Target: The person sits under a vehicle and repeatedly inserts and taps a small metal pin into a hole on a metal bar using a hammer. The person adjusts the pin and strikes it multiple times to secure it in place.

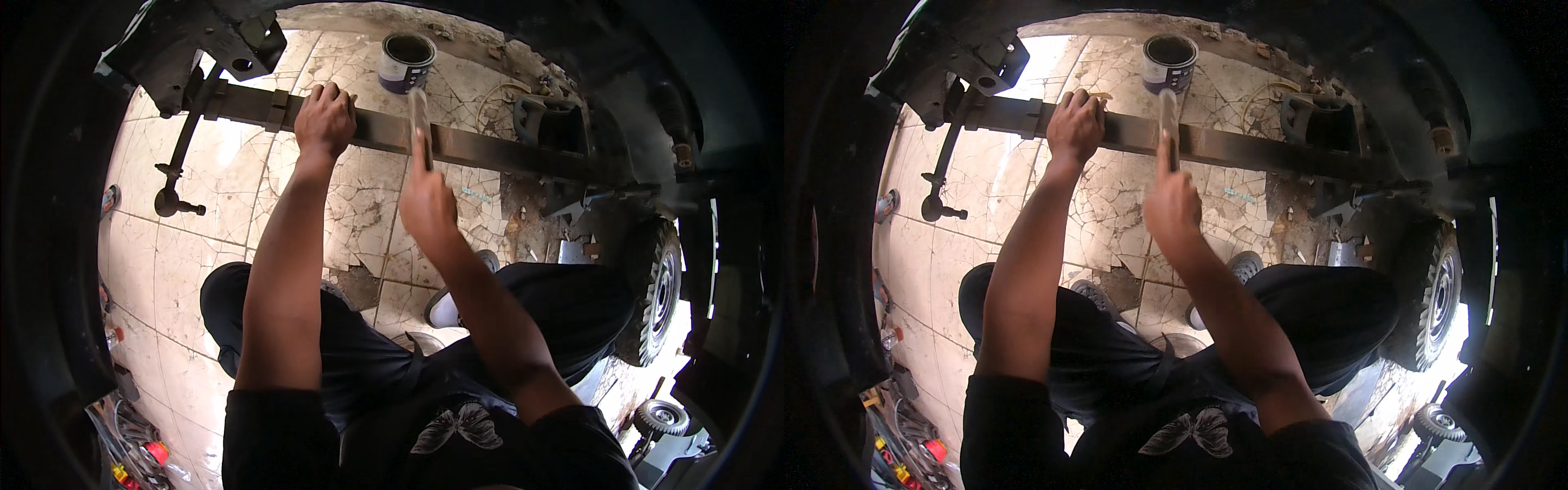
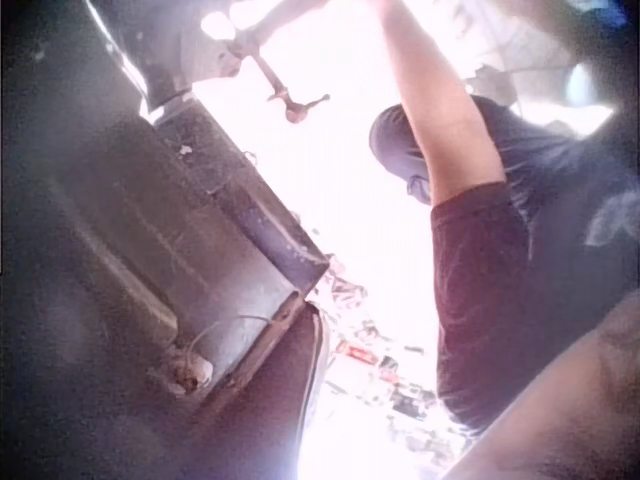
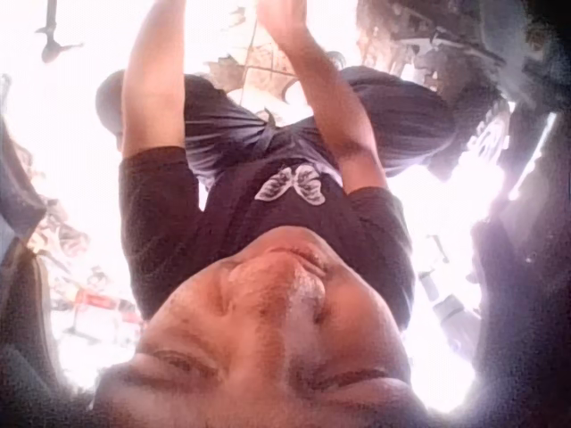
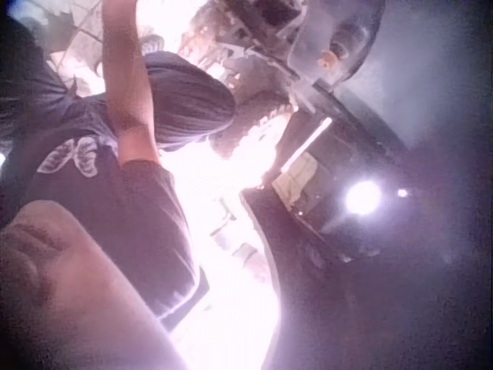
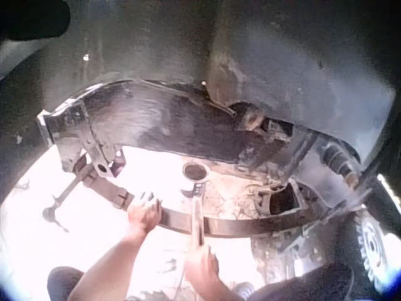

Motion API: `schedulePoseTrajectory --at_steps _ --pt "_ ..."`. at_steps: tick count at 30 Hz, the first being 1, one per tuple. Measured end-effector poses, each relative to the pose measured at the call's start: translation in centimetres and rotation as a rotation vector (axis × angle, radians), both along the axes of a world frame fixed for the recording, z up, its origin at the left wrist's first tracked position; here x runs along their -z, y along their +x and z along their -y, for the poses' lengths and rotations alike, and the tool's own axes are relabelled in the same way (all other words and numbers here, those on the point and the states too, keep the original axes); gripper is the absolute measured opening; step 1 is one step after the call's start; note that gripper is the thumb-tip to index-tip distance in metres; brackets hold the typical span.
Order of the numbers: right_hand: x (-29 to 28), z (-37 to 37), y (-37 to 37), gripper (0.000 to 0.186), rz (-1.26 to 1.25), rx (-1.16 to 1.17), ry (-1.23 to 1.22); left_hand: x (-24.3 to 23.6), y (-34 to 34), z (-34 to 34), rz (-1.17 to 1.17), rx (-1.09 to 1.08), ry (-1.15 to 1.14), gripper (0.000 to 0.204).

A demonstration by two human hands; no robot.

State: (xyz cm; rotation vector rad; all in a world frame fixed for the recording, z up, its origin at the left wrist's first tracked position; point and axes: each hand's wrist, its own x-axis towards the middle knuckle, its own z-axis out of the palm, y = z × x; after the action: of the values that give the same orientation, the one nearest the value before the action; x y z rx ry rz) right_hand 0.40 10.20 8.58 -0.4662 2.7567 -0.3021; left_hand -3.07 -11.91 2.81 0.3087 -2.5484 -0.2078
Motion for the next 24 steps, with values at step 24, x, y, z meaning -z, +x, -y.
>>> schedulePoseTrajectory --at_steps 24 --pt "0.8 3.6 -2.9 0.095 -0.033 0.021 -0.068 -0.1 0.4 0.2 0.001 -0.013 -0.032 0.023"
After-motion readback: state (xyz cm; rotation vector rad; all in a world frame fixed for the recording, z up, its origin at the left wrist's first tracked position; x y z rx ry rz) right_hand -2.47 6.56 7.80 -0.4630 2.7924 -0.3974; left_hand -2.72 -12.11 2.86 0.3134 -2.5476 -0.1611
